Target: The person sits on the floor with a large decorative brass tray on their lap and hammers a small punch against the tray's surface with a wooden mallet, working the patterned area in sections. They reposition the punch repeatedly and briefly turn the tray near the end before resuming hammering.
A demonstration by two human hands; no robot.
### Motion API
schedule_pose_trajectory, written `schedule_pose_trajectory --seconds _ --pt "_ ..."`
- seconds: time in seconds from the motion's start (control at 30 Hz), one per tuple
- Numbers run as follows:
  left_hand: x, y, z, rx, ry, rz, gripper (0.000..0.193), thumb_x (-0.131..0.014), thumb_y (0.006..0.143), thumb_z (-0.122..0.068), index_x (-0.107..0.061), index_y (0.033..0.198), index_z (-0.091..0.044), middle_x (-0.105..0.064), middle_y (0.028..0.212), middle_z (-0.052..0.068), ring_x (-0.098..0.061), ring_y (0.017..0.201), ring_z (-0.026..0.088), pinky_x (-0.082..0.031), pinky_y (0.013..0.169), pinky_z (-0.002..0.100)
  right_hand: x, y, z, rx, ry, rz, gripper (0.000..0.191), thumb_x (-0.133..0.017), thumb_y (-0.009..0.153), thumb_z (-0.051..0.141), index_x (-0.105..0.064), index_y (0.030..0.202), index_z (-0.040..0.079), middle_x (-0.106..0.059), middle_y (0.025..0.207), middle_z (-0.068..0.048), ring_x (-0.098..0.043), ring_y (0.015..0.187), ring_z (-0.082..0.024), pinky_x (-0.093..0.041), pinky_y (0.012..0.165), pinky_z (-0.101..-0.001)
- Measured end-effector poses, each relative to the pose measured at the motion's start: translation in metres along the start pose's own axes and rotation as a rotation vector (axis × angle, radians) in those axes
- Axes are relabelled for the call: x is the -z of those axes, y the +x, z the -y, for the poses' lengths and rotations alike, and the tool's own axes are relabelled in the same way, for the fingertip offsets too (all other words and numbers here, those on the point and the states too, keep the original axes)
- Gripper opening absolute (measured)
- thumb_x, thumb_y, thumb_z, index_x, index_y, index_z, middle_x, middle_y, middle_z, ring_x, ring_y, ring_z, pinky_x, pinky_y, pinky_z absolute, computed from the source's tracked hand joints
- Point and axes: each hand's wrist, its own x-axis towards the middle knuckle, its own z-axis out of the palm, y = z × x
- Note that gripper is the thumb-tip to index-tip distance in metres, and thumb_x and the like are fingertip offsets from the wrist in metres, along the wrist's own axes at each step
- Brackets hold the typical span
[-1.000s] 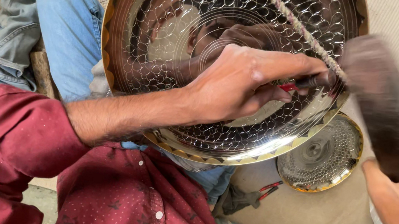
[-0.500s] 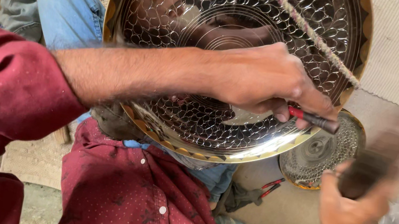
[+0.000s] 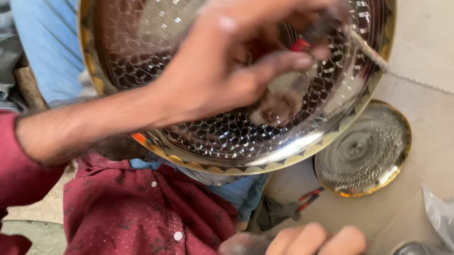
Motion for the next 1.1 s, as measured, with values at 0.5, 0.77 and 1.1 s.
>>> schedule_pose_trajectory --seconds 0.5,0.77,1.1 --pt "0.002 -0.021 -0.015 0.321 -0.058 -0.170 0.038 -0.070 0.101 0.010 -0.060 0.134 -0.005 -0.070 0.116 0.004 -0.068 0.088 0.003 -0.064 0.072 0.024 -0.035 -0.004 0.007 0.152 0.134 0.090 0.094 -0.070 0.085 -0.004 -0.015 0.155 0.029 -0.054 0.090 -0.010 -0.056 0.064 -0.022 -0.054 0.059 -0.0390" --pt "-0.016 -0.020 0.006 0.143 0.026 -0.245 0.046 -0.074 0.100 0.008 -0.053 0.137 -0.007 -0.073 0.118 0.006 -0.073 0.090 0.006 -0.061 0.068 0.022 0.012 -0.005 -0.033 0.275 -0.300 -0.249 0.101 -0.065 0.092 -0.008 -0.007 0.165 0.028 -0.051 0.091 -0.010 -0.055 0.065 -0.023 -0.054 0.059 -0.0390" --pt "-0.038 -0.023 0.026 0.109 0.198 -0.265 0.051 -0.081 0.100 -0.001 -0.053 0.140 -0.016 -0.076 0.116 0.003 -0.079 0.091 0.006 -0.065 0.070 0.021 0.129 0.002 -0.098 0.090 -0.733 -0.390 0.074 -0.072 0.086 -0.005 -0.035 0.150 -0.004 -0.056 0.123 -0.009 -0.062 0.105 -0.019 -0.056 0.092 -0.0343"
